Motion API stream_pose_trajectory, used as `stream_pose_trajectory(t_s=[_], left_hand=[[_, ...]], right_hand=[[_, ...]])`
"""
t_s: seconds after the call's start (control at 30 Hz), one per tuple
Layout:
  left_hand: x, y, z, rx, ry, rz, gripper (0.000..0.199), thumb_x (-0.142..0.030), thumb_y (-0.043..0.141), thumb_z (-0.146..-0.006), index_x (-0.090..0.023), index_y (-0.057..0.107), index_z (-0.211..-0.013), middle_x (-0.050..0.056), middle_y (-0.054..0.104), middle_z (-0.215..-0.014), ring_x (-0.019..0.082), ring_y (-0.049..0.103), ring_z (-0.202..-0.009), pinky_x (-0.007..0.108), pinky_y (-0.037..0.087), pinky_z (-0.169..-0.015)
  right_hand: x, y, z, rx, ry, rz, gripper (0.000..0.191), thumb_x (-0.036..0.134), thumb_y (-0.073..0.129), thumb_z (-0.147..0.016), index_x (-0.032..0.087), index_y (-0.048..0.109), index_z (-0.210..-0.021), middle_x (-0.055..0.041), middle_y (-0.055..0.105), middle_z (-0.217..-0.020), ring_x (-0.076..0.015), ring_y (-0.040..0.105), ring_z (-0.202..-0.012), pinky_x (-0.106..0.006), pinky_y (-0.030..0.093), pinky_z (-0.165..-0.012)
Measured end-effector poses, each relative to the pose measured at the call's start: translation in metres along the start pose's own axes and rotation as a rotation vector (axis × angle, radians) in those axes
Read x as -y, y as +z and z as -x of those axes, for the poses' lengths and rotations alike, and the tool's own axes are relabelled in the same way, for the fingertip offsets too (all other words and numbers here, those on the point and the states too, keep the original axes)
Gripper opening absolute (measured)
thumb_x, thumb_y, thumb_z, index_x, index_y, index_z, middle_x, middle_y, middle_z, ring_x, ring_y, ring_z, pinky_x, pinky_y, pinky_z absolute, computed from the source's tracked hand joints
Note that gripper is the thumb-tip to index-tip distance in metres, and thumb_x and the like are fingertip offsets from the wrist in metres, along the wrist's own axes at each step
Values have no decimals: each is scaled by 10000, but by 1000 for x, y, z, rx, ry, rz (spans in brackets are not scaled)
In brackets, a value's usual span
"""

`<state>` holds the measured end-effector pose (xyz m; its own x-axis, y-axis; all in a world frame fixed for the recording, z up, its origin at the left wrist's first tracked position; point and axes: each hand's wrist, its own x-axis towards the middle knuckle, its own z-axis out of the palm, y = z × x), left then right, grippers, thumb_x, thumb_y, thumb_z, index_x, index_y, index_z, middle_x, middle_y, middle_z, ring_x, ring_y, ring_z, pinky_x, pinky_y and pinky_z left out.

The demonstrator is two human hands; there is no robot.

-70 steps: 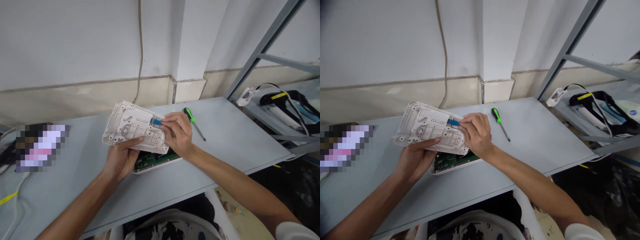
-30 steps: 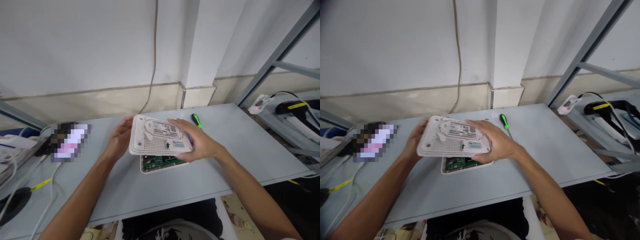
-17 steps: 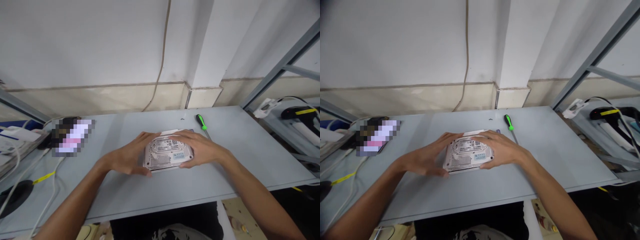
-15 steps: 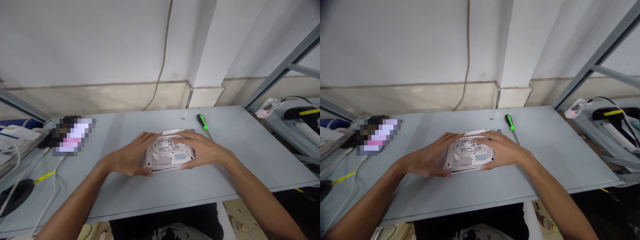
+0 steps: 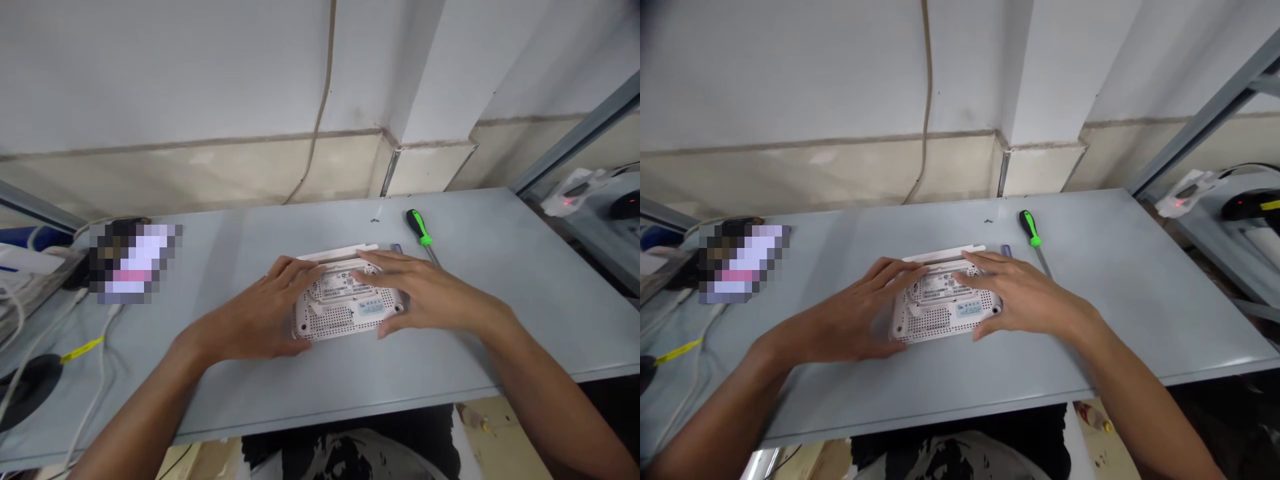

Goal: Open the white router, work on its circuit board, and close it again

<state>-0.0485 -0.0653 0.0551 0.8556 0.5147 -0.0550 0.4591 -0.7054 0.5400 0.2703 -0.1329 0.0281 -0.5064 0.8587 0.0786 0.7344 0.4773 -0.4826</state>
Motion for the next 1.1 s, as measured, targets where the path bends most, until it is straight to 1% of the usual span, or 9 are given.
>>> stream_pose_trajectory(t_s=[0.2, 0.4, 0.5, 0.6, 0.73, 0.83, 0.93, 1.0, 1.1], left_hand=[[12, -3, -12, 1, -3, 107, 1062, -448, 945, -701, -355, 449, -1635, 116, 538, -1552, 416, 420, -1395, 591, 386, -1196], [22, -10, -14, -72, -47, 218, 835, -446, 951, -676, -378, 666, -1458, 69, 605, -1535, 399, 479, -1431, 530, 386, -1215], [15, -10, -15, -55, -98, 127, 879, -467, 919, -683, -361, 624, -1504, 63, 578, -1563, 392, 469, -1465, 500, 391, -1217], [6, -12, -19, 52, -196, 28, 980, -466, 880, -700, -338, 507, -1598, 82, 506, -1602, 370, 461, -1468, 458, 409, -1202], [-1, -14, -28, 117, -278, -10, 1087, -473, 886, -636, -323, 457, -1623, 111, 500, -1534, 382, 484, -1403, 451, 472, -1127], [3, -15, -31, 105, -261, -15, 1085, -475, 899, -600, -344, 491, -1597, 107, 531, -1452, 390, 504, -1363, 463, 491, -1103], [20, -19, -26, 23, -277, 6, 1142, -567, 926, -560, -347, 496, -1595, 119, 500, -1461, 391, 535, -1336, 479, 507, -1088], [33, -21, -21, -112, -342, 56, 1227, -629, 942, -505, -321, 486, -1602, 153, 457, -1521, 386, 591, -1272, 476, 545, -1024], [44, -20, -15, -169, -445, 88, 1044, -670, 918, -558, -283, 622, -1481, 174, 594, -1410, 367, 668, -1110, 461, 573, -889]], right_hand=[[5, -3, -2, -2, 42, -13, 866, 672, 850, -777, 385, 565, -1543, -54, 377, -1720, -394, 409, -1573, -630, 515, -1166], [1, -12, -6, 68, 42, 37, 884, 655, 864, -770, 370, 562, -1550, -77, 380, -1721, -431, 467, -1528, -660, 476, -1177], [3, -18, -10, 126, 82, 82, 839, 617, 859, -785, 379, 579, -1539, -47, 385, -1726, -434, 518, -1488, -656, 449, -1192], [16, -24, -18, 182, 169, 159, 816, 538, 868, -779, 355, 602, -1528, -34, 400, -1723, -452, 568, -1424, -624, 477, -1154], [36, -27, -31, 217, 225, 254, 869, 393, 926, -701, 263, 637, -1510, -110, 557, -1610, -463, 648, -1286, -585, 536, -1057], [38, -26, -36, 207, 224, 266, 869, 387, 944, -668, 258, 665, -1480, -117, 633, -1526, -467, 643, -1291, -595, 526, -1060], [23, -22, -36, 139, 196, 163, 901, 431, 934, -686, 311, 614, -1520, -80, 514, -1649, -445, 524, -1456, -608, 463, -1153], [7, -17, -35, 12, 205, 40, 988, 505, 931, -688, 312, 539, -1574, -87, 476, -1675, -406, 449, -1528, -592, 434, -1194], [-8, -9, -32, -287, 357, -46, 731, 647, 711, -893, 225, 617, -1482, -162, 648, -1463, -375, 603, -1345, -577, 502, -1092]])
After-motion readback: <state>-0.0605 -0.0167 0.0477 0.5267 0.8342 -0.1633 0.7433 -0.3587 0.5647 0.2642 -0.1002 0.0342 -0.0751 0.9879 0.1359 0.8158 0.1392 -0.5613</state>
